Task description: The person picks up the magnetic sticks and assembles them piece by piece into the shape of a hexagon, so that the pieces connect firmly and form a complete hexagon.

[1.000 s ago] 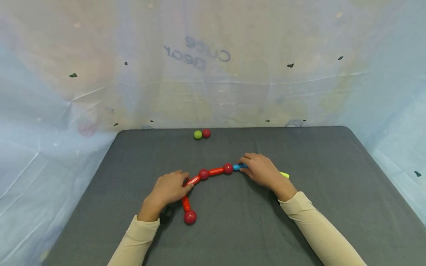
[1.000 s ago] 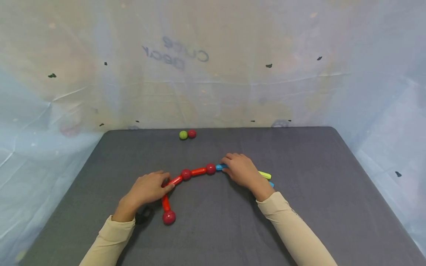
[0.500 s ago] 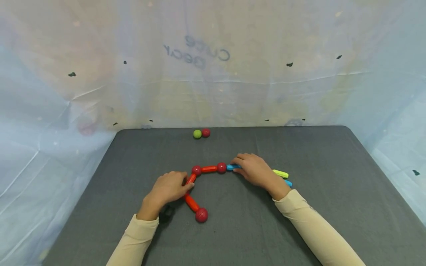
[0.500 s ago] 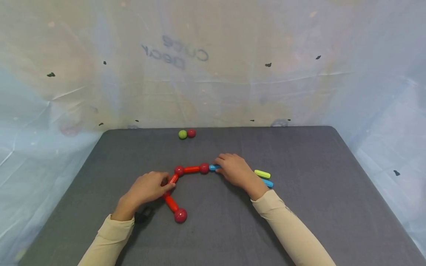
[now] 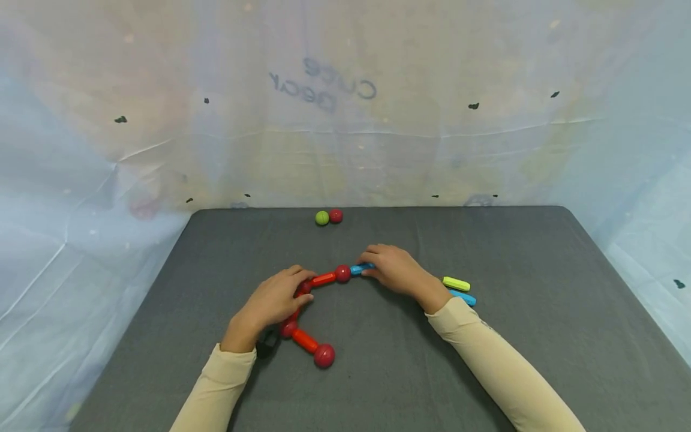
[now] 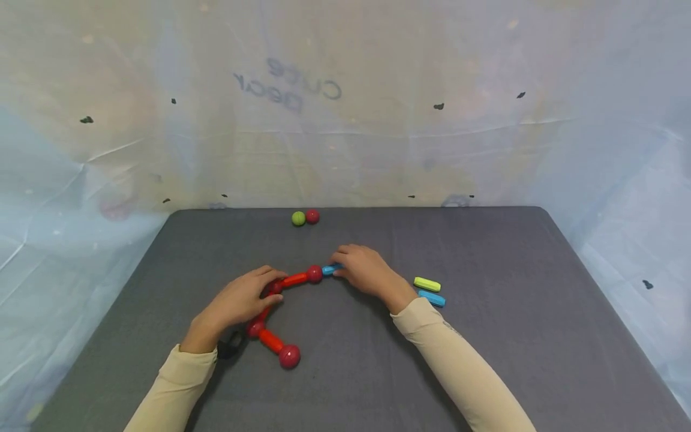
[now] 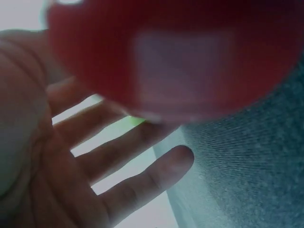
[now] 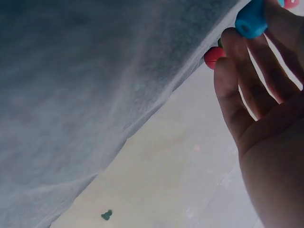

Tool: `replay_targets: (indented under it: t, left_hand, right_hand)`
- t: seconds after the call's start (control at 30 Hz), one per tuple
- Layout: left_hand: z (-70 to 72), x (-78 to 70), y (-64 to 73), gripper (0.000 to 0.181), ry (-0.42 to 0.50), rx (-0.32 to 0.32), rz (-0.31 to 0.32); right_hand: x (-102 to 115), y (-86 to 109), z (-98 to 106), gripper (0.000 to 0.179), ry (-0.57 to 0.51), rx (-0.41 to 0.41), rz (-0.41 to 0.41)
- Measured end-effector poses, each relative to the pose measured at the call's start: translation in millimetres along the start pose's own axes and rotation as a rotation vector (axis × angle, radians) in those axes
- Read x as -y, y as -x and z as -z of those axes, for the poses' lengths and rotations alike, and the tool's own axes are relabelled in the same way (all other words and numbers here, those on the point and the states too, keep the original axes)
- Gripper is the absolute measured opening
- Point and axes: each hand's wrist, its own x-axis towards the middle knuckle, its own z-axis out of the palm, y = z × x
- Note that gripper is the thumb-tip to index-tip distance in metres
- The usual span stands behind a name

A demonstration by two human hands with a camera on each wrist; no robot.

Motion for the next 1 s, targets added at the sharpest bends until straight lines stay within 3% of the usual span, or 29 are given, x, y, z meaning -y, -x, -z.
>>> replay_targets:
  t: [0.3,0.53,0.8,1.0]
  left_hand:
    - [-0.1,2.0,2.6,0.048,0.014,-0.007,-0.027]
    - [3.9,3.0,5.0,0.046,0.008,0.018,-0.001]
    - [4.1,4.9,7.0,0.047,0.005,0.009,-0.047]
    - [4.0,4.6,7.4,0.048,0.025,0.030,-0.034]
  right_hand:
    - [-6,-4.6,-2,0.032,0.076,0.001,-0.048]
    - [-16,-10.9,-4,0.025,0.116,-0.041,-0.092]
    - [-28,-40.3,-8,0.025,0.121,-0.065,-0.068]
    - [-38,-64.9,-10,0.035,0.023,-0.063,-0.093]
